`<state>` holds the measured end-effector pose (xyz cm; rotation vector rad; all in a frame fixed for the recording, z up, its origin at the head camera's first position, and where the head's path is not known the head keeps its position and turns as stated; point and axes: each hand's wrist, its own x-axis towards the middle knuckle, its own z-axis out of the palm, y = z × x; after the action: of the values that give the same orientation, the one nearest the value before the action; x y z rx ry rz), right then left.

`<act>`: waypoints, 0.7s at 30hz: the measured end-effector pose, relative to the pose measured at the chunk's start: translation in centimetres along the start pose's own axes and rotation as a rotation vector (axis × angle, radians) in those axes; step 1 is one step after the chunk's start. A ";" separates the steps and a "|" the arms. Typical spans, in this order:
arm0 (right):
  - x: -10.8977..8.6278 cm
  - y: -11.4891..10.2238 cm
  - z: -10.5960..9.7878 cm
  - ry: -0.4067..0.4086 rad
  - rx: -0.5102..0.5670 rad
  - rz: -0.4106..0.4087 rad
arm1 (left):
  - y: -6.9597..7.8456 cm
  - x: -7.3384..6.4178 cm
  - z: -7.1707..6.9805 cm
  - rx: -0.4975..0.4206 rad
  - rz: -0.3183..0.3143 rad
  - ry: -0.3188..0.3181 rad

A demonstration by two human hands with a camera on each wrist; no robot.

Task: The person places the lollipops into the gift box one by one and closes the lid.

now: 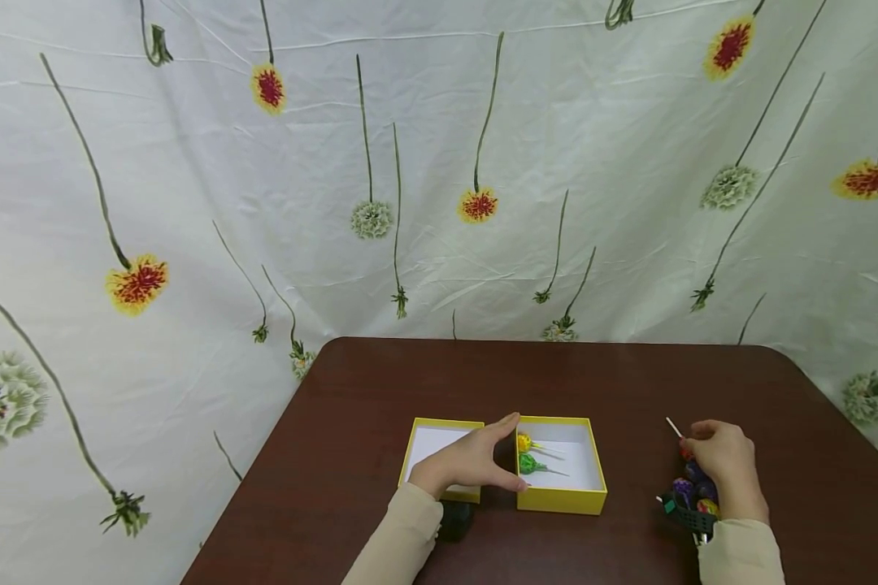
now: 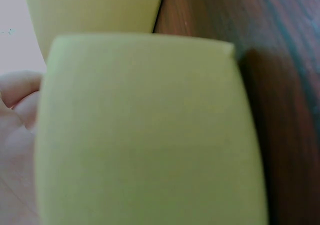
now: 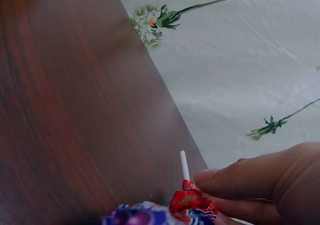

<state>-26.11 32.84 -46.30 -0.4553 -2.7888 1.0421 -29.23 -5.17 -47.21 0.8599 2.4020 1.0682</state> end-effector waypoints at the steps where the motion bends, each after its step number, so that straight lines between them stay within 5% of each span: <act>1: 0.0 0.1 0.0 -0.010 0.001 0.001 | 0.0 0.0 0.0 0.000 0.000 -0.001; 21: 0.1 0.6 -0.2 -0.120 -0.035 -0.037 | 0.2 -0.1 0.0 -0.014 -0.007 -0.009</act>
<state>-26.01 33.44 -46.52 -0.3547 -2.9126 1.0471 -29.06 -5.18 -47.05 0.8494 2.3853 1.0746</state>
